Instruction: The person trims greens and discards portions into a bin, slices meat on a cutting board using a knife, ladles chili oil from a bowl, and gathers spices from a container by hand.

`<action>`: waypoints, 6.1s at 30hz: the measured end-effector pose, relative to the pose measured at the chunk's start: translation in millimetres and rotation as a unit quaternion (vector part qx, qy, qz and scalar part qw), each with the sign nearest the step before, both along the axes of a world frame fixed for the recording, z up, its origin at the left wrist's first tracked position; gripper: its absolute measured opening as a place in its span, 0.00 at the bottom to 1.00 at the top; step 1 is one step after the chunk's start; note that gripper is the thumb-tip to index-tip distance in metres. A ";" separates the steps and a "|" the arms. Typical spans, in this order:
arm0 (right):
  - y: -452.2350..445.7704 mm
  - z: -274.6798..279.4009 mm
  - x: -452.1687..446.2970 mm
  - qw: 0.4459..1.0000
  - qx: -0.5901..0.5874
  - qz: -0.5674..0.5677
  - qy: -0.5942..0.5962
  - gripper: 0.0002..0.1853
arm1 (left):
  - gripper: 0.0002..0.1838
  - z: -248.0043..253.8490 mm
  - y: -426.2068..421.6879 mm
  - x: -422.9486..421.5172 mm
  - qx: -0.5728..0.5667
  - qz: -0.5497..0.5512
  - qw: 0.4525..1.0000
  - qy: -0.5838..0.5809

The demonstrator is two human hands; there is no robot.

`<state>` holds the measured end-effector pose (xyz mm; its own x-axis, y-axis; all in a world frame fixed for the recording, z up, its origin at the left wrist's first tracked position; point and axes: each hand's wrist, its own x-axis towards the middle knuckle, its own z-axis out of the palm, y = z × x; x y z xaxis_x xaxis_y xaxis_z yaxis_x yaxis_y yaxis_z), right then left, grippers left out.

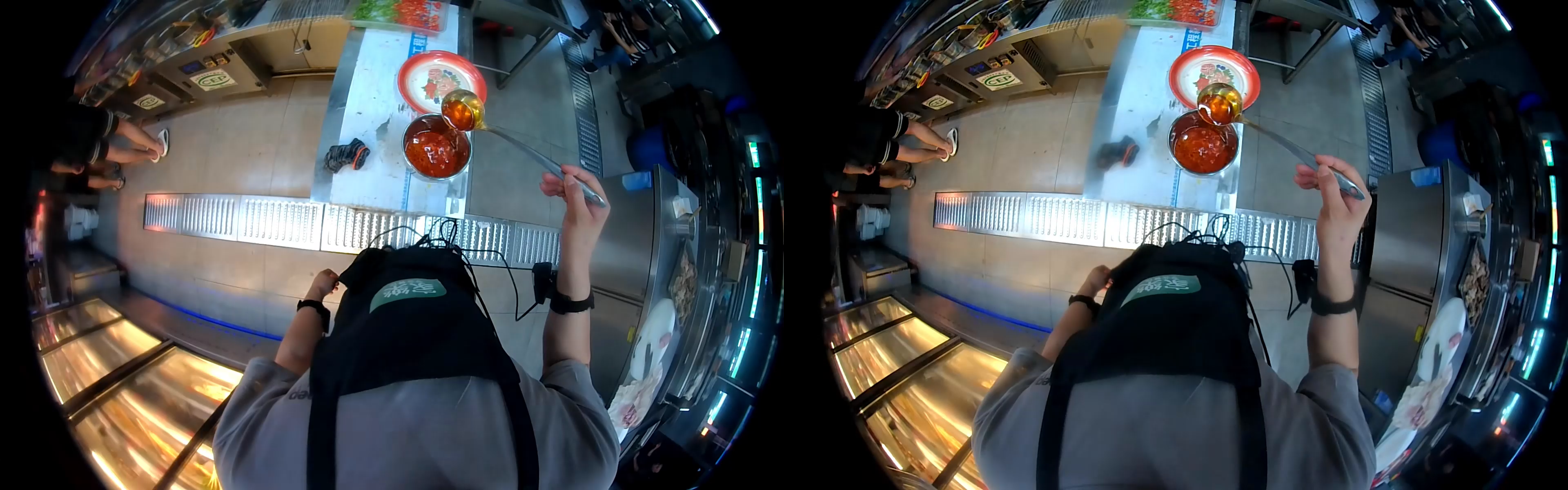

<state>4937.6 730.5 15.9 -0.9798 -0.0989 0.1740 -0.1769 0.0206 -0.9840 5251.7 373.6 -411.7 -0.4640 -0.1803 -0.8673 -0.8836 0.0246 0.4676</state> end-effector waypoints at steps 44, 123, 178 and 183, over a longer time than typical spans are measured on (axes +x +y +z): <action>0.4 -5.0 25.0 0.968 0.161 0.038 0.186 0.07 | 0.09 -21.7 -2.8 2.4 0.010 0.006 0.999 0.030; 18.4 47.8 27.2 0.849 0.286 0.131 0.424 0.07 | 0.09 -3.0 4.0 -3.1 -0.054 -0.077 0.995 0.029; -18.6 -198.4 16.6 0.982 0.146 0.112 -0.028 0.15 | 0.18 -23.8 4.1 -2.7 -0.144 -0.316 0.937 0.028; -17.3 -185.6 16.3 0.986 0.124 0.100 -0.050 0.17 | 0.24 11.0 5.4 0.6 -0.104 -0.205 0.973 -0.031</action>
